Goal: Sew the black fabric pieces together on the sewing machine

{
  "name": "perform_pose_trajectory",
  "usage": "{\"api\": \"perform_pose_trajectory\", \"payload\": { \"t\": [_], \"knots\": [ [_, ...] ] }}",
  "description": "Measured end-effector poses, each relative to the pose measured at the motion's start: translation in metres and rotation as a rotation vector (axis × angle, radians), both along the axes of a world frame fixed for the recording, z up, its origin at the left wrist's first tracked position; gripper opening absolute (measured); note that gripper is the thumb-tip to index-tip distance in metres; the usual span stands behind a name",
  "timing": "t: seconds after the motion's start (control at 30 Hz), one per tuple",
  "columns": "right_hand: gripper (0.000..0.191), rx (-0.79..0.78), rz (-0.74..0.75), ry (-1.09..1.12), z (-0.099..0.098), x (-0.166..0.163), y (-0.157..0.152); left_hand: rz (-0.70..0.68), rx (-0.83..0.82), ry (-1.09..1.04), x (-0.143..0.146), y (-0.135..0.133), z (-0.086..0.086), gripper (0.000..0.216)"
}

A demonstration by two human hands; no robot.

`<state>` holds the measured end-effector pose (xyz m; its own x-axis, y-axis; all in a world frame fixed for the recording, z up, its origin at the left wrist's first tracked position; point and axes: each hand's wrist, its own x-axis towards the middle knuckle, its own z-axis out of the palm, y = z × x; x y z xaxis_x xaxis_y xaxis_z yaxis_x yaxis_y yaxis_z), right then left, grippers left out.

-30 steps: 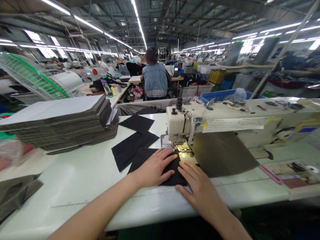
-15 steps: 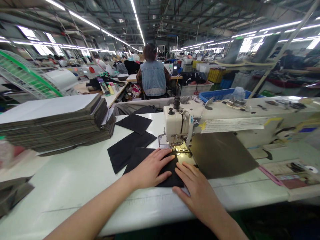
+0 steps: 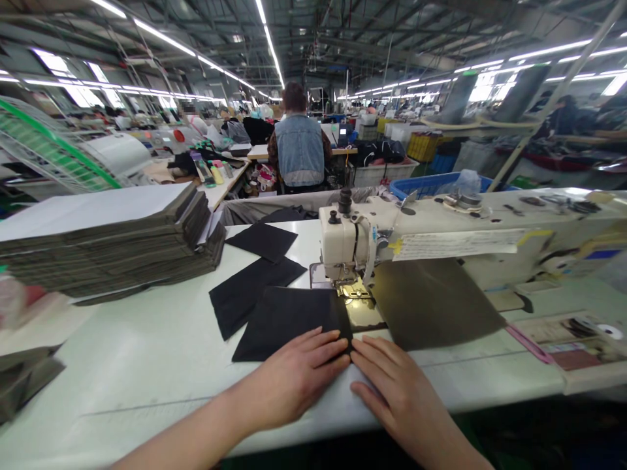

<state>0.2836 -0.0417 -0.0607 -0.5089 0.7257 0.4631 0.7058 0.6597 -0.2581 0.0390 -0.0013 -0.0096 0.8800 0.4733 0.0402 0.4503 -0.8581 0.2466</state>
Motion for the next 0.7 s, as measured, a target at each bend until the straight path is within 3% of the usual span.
{"api": "perform_pose_trajectory", "payload": {
  "t": [0.37,0.7],
  "knots": [
    [0.025,-0.080,-0.150,-0.040,0.018,-0.020,0.043,0.064,0.038,-0.118,-0.005,0.047,-0.006,0.039],
    [0.023,-0.061,-0.207,-0.056,0.018,-0.030,0.070,0.057,0.042,-0.181,-0.005,0.093,-0.007,0.034]
  ]
}}
